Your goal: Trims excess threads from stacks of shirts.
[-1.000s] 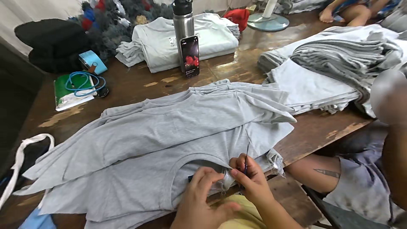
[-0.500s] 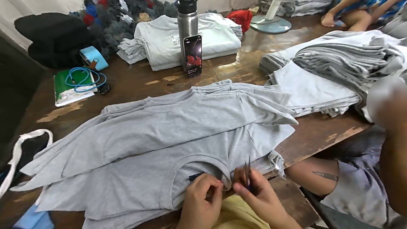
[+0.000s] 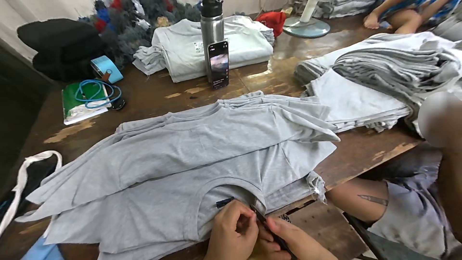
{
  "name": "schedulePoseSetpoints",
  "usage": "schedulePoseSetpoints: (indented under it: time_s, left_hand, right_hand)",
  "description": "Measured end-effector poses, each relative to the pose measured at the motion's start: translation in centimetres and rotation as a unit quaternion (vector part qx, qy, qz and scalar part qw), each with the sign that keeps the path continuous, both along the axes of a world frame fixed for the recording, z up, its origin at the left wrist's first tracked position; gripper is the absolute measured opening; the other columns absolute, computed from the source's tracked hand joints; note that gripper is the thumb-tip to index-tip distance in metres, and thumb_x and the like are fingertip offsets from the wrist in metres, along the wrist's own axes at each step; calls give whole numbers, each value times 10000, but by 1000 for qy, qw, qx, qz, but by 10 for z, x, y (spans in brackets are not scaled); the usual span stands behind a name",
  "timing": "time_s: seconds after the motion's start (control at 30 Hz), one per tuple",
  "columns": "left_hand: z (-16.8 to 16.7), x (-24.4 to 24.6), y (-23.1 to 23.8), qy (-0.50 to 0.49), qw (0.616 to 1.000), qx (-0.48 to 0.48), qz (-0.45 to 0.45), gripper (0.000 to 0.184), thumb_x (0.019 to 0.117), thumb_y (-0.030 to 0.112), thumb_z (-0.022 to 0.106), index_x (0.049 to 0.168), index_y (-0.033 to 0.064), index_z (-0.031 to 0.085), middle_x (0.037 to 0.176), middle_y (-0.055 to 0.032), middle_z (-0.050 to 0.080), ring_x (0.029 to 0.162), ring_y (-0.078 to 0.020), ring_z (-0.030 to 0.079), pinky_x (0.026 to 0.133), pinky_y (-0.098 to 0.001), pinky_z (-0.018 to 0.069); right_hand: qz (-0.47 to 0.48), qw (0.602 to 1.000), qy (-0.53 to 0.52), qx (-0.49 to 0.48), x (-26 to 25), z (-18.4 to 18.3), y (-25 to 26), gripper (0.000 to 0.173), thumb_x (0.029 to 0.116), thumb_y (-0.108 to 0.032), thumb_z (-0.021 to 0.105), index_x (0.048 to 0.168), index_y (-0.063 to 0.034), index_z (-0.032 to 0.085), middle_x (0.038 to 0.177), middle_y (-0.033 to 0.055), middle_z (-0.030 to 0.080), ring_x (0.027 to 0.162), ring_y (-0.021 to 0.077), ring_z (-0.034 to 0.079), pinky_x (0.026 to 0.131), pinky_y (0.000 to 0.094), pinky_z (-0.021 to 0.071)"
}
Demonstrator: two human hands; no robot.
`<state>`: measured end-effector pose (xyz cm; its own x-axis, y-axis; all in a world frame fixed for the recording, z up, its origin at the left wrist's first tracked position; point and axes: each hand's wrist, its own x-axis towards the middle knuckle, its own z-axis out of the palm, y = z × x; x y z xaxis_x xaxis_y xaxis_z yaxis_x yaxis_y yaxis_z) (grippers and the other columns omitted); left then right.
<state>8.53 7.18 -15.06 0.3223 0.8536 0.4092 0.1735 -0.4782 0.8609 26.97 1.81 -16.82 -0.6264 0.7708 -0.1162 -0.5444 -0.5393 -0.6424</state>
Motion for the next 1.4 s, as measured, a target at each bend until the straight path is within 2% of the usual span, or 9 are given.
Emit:
schedulePoseSetpoints:
  time_s: [0.17,0.3,0.47,0.73,0.9,1.0,1.07,1.17,1.4]
  left_hand:
    - [22,-29,6,30,987,-3,-159,105,942,130,688,892,39,696,862,-52,707,814,-57,674,751,-185,568]
    - [47,-73,15,68,924,-32,-375,421,960,444,691,1030,32,742,949,-95,746,953,-162,699,908,-315,548]
    - [40,-79,2,307,948,7,81,529,897,509,699,1122,31,733,931,-109,712,824,-240,683,715,-413,580]
    - [49,-82,-10,431,875,-86,205,262,822,176,664,1028,16,698,654,-57,607,567,-266,620,509,-487,506]
    - [47,-87,-4,385,890,-1,246,174,909,120,572,915,6,704,680,-99,646,568,-234,644,514,-434,532]
    - [28,-90,3,131,948,54,286,218,1006,94,556,1051,-101,641,943,-122,686,781,-77,685,718,-244,598]
    - [28,-83,7,-105,961,-53,250,94,1018,11,483,1095,49,521,960,73,690,816,-15,710,754,-232,630]
    - [30,-77,10,-328,904,-199,189,215,1056,32,337,1048,172,501,875,70,720,769,-60,719,728,-256,621]
    - [13,-83,2,-319,926,-139,147,189,1021,191,596,992,290,756,964,104,748,879,-10,706,804,-200,594]
  right_hand:
    - [-93,975,-115,163,-2,8,-3,414,1068,-544,410,844,-223,544,662,-135,451,545,-61,394,487,121,310]
    - [-236,837,-327,371,9,20,5,438,1070,-512,449,934,-108,548,695,-25,467,600,11,463,562,180,410]
    - [-359,596,-565,443,-2,15,39,423,990,-477,626,881,-75,552,672,1,507,560,53,474,505,203,424]
    - [-403,509,-494,579,-3,11,46,130,887,-156,570,795,-165,479,717,-9,495,818,148,505,800,276,395]
    - [-226,489,-552,637,-8,2,46,47,846,-174,600,816,-166,564,759,3,606,783,207,609,669,366,494]
    - [-207,507,-558,623,-10,6,45,93,833,-230,628,818,-161,569,742,5,593,745,205,596,642,362,482]
    - [-217,520,-549,618,-13,11,47,100,846,-224,619,828,-141,566,728,22,585,695,204,595,596,359,479]
    - [-244,566,-508,602,-18,21,49,119,902,-225,598,874,-112,574,752,43,581,680,170,593,597,312,495]
    - [-221,639,-471,566,-42,26,62,228,985,-265,606,974,-38,605,785,79,597,686,160,596,614,278,519]
